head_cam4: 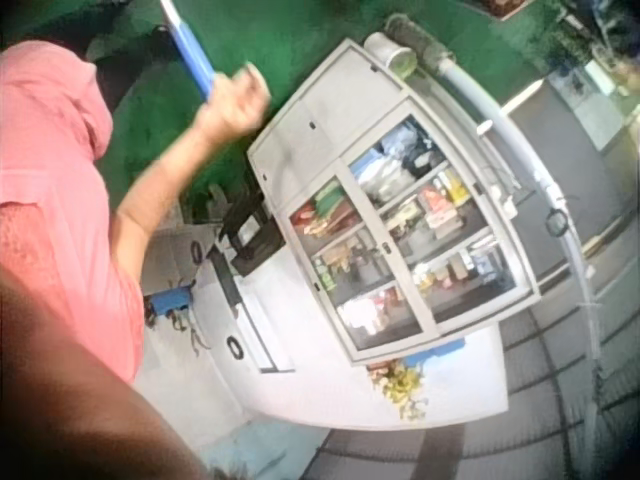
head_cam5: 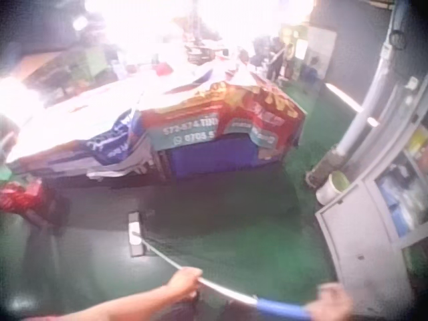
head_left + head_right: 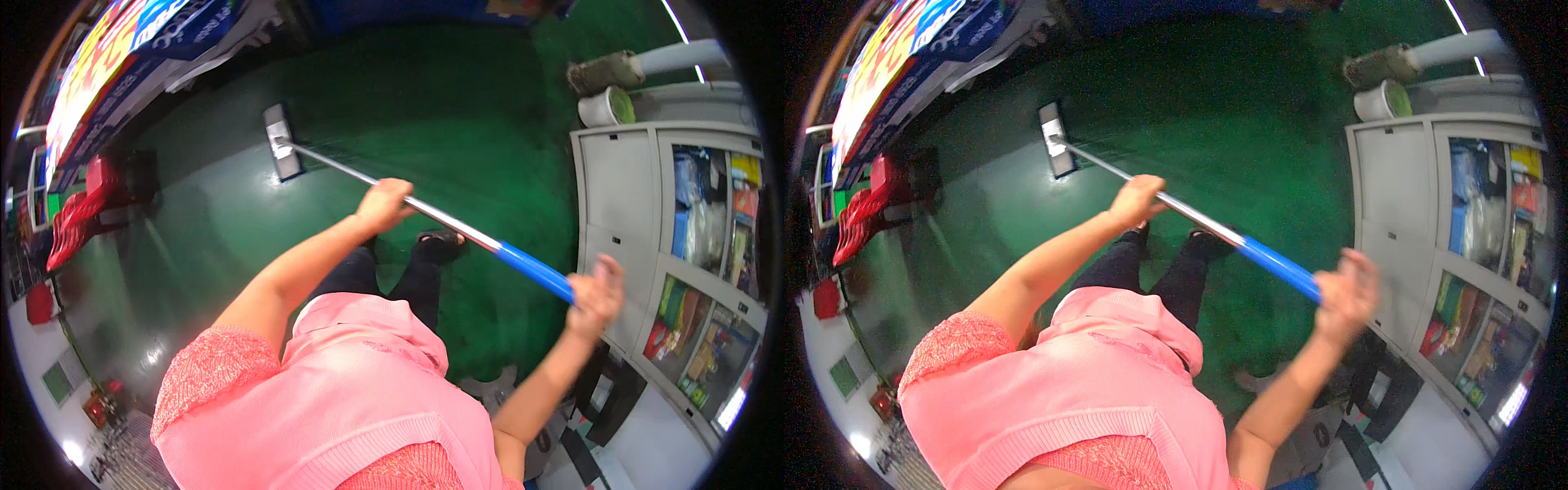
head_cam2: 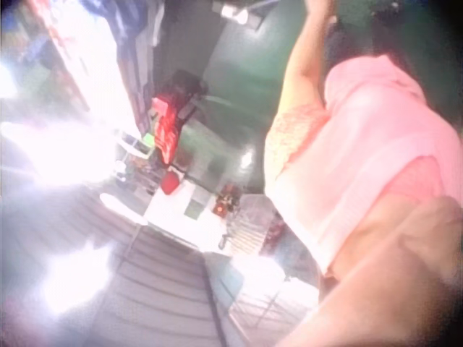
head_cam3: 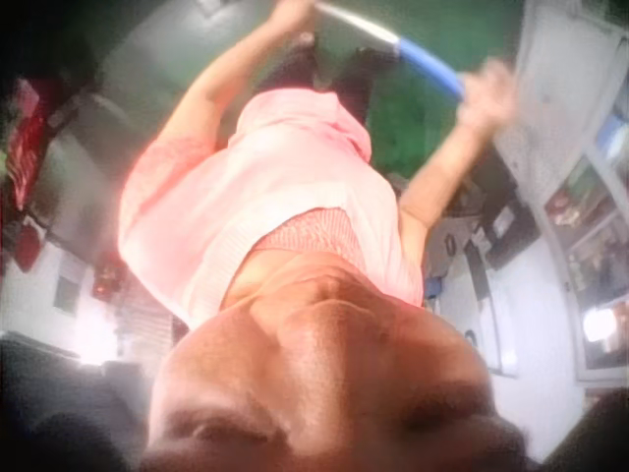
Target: The person mops a green floor in a commercial space using a flat mop with a long handle. They move the mop back and forth across the floor, navigating around furniture, a Christmas tree, and display racks.
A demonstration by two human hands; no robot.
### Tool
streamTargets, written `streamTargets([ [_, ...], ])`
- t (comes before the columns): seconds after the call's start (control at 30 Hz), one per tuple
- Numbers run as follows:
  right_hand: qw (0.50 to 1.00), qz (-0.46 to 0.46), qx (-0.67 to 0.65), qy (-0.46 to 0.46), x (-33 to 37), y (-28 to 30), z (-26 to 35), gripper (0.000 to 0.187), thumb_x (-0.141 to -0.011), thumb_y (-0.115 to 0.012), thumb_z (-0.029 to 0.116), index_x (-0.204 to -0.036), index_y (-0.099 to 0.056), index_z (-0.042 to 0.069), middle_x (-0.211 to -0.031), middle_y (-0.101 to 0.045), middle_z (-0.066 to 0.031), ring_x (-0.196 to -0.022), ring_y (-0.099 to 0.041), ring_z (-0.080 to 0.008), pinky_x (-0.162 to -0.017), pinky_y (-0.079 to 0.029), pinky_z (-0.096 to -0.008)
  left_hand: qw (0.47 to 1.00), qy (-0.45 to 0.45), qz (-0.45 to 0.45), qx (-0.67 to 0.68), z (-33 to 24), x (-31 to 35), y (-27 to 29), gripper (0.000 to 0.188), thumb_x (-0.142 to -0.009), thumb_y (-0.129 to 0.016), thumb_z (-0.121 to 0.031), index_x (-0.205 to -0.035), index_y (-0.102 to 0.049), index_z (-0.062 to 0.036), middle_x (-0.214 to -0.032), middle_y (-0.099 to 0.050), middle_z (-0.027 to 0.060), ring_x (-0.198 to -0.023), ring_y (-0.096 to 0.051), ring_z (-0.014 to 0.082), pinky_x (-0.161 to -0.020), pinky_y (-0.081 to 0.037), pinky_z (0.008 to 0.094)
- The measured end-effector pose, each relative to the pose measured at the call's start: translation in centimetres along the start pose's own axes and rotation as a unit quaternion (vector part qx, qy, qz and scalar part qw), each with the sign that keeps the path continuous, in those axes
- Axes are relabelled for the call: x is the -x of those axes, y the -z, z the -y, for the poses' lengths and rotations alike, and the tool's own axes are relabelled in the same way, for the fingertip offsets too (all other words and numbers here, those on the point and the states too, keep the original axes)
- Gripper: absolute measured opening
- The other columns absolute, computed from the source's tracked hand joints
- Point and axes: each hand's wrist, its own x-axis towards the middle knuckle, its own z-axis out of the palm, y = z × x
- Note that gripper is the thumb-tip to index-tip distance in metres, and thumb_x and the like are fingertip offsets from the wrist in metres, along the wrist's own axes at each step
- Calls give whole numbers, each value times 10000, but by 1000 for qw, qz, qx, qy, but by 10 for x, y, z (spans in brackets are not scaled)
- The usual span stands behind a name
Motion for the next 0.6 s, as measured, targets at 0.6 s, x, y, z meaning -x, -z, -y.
streamTargets([
  [0.6, 960, -253, 79, 93, 155, -12, 4, 108, -838, -488, -3, -908, -569, -22, -527, -417, 20, -419, -370, -31, -450, -411, -208, 997, 52, -18, 50, -37, 53, -47, 647, -740, -661, -178, -1237, -279, -21, -1259, -340, 211, -1236, -275, 365, -1041, -69, 544],
])
